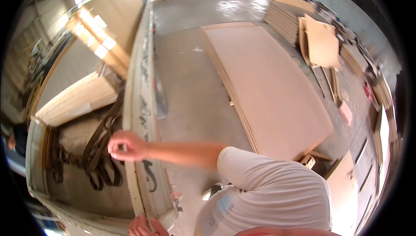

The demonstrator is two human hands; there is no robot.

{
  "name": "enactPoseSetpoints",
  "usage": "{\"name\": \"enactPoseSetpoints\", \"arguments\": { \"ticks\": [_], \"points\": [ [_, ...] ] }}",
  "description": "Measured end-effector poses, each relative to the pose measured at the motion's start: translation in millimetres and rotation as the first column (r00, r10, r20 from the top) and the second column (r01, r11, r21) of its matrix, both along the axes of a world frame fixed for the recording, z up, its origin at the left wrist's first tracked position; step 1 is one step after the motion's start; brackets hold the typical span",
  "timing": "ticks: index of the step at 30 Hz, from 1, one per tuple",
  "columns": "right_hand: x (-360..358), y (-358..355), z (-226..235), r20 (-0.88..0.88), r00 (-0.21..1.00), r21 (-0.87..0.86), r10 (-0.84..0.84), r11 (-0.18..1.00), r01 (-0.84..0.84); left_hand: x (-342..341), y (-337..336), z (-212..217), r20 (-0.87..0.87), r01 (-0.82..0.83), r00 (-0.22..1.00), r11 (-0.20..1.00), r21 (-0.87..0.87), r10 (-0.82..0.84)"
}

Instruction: The person lifts and carries a large white rectangular panel from a metal rack to a stack on the floor. They then walk through the workshop, pick up a yellow tool, and move toward a white truck where another person is loading materials. The person gestures toward the truck and the stacked panels.

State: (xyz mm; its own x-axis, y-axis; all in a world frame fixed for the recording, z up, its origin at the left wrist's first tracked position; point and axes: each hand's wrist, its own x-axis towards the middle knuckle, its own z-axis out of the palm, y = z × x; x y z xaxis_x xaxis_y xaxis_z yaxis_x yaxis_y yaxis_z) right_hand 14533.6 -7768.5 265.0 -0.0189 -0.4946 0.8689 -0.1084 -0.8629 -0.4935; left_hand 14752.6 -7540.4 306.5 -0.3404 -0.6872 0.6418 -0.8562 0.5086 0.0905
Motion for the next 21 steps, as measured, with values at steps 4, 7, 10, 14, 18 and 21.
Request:
{"name": "enactPoseSetpoints", "arguments": {
  "ticks": [4, 7, 10, 14, 18, 21],
  "points": [
    [-41, 133, -61, -0.097, 0.995, 0.240, -0.040, 0.969, 0.062, -10, 7, 10, 0.106, -0.027, 0.994, 0.999, -0.033, 0.030],
    [-94, 256, -175, -0.237, 0.971, 0.553, 0.007, 0.823, 0.129, -21, 15, 13, 0.092, -0.050, 0.994, 0.995, -0.091, 0.059],
    [-167, 402, -287, -0.240, 0.951, 0.922, 0.195, 0.352, 0.161, -24, 13, 2, 0.149, -0.080, 0.983, 0.985, -0.154, 0.103],
    [-255, 613, -285, -0.395, 0.918, 0.878, -0.024, -0.303, 0.370, -22, 22, -12, 0.326, -0.422, 0.831, 0.893, -0.158, 0.450],
    [-278, 804, -340, -0.660, 0.522, 0.708, -0.540, -0.679, 0.194, 101, -108, -124, -0.354, -0.034, 0.934, 0.969, -0.244, -0.056],
    [-258, 947, -417, -0.682, 0.406, 0.680, -0.608, -0.732, 0.046, 56, -193, -146, -0.508, 0.436, 0.616, 0.797, -0.418, -0.603]
  ]
}}
